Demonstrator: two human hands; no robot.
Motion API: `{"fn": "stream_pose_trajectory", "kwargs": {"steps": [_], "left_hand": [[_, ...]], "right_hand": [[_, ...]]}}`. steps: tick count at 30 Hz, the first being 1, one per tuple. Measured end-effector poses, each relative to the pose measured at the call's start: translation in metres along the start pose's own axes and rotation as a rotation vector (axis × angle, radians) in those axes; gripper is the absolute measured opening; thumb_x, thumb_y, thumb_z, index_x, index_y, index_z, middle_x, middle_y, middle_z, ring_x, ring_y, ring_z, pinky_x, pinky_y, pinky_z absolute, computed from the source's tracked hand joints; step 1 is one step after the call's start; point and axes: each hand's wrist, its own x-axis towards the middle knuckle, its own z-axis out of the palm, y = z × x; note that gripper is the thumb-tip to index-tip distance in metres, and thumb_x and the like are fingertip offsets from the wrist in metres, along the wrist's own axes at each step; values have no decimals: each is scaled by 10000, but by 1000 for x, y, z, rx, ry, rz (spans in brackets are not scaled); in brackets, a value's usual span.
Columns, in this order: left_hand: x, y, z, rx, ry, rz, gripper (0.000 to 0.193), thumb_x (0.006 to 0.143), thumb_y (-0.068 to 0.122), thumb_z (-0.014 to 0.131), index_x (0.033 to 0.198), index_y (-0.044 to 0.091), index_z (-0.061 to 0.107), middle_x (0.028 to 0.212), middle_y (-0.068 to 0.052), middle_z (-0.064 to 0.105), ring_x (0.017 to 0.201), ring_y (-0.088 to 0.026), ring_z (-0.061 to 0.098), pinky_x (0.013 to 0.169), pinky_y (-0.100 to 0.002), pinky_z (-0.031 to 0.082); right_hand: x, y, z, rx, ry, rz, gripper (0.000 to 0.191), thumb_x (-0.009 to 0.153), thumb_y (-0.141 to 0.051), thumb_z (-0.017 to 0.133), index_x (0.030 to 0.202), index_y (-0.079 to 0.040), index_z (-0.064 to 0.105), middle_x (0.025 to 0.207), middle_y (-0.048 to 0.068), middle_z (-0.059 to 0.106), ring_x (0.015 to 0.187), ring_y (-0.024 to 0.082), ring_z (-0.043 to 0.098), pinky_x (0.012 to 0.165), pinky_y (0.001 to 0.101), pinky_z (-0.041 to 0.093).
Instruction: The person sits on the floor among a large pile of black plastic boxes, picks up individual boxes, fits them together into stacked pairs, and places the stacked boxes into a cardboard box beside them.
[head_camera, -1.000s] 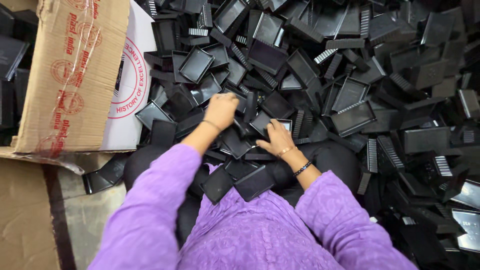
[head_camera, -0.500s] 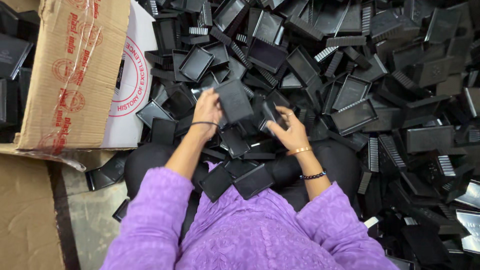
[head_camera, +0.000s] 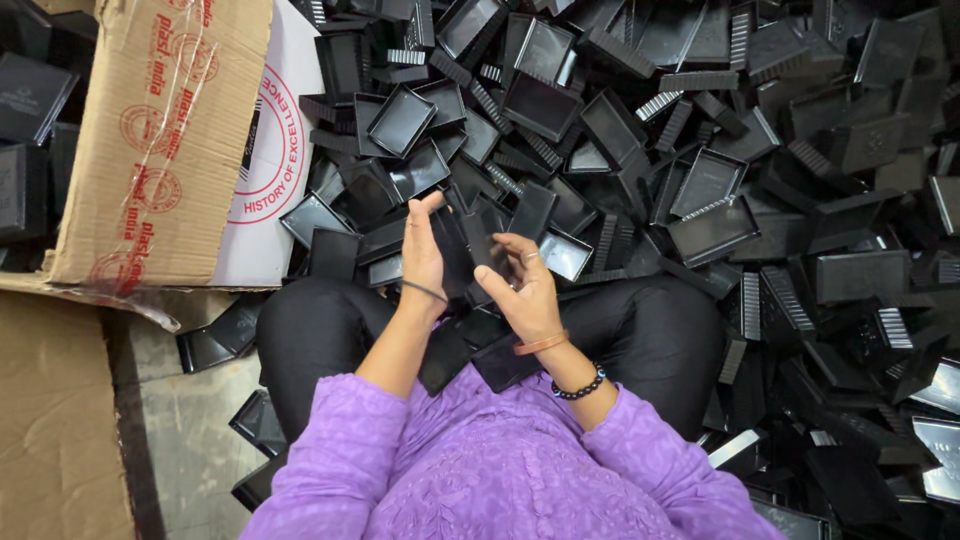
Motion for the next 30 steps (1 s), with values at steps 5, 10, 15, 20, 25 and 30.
{"fn": "stream_pose_trajectory", "kwargs": {"steps": [5,10,15,20,25,30], "left_hand": [[-11,9,9,85,-100,17,547,1093,504,418,1328,39,586,1198,-71,646,1069,-132,620,964,-282,508],[-15,10,9,-54,-38,-125,534,1061,502,400,1310,66,580,1125,-72,674,951,-145,648,862,-301,543],[-15,6,7,70,-50,-18,526,1085,491,413,1321,53,582,1139,-65,660,978,-136,631,885,-282,529],[-25,-8,9,160,-108,3,537,1077,501,464,1374,64,561,1217,-47,622,1112,-110,584,985,-244,474],[-33,-10,12,-47,-130,-100,529,988,322,629,1447,116,468,1205,-60,614,1062,-143,595,918,-279,505],[-36,17,1,-179,-158,-142,567,897,142,696,1416,28,499,1337,-62,661,1168,-167,646,983,-294,536]], "right_hand": [[2,-8,4,112,-72,79,540,861,-33,805,1345,-30,566,1222,28,630,1100,103,619,923,254,533],[-6,-11,1,126,-65,141,548,844,-33,815,1343,-17,589,1190,43,661,1064,100,626,860,242,538],[-7,-8,-5,77,-58,141,543,850,-39,819,1346,-16,599,1157,46,654,1043,102,635,856,253,557],[-8,5,-6,115,-82,159,570,839,-43,825,1358,-8,590,1184,49,668,1072,110,638,898,252,539],[-19,24,6,98,-23,27,549,904,-44,782,1402,0,554,1271,55,627,1172,114,605,1003,266,508],[-8,28,-11,314,-186,266,543,935,-73,692,1432,-63,471,1291,84,645,1165,126,627,984,281,527]]}}
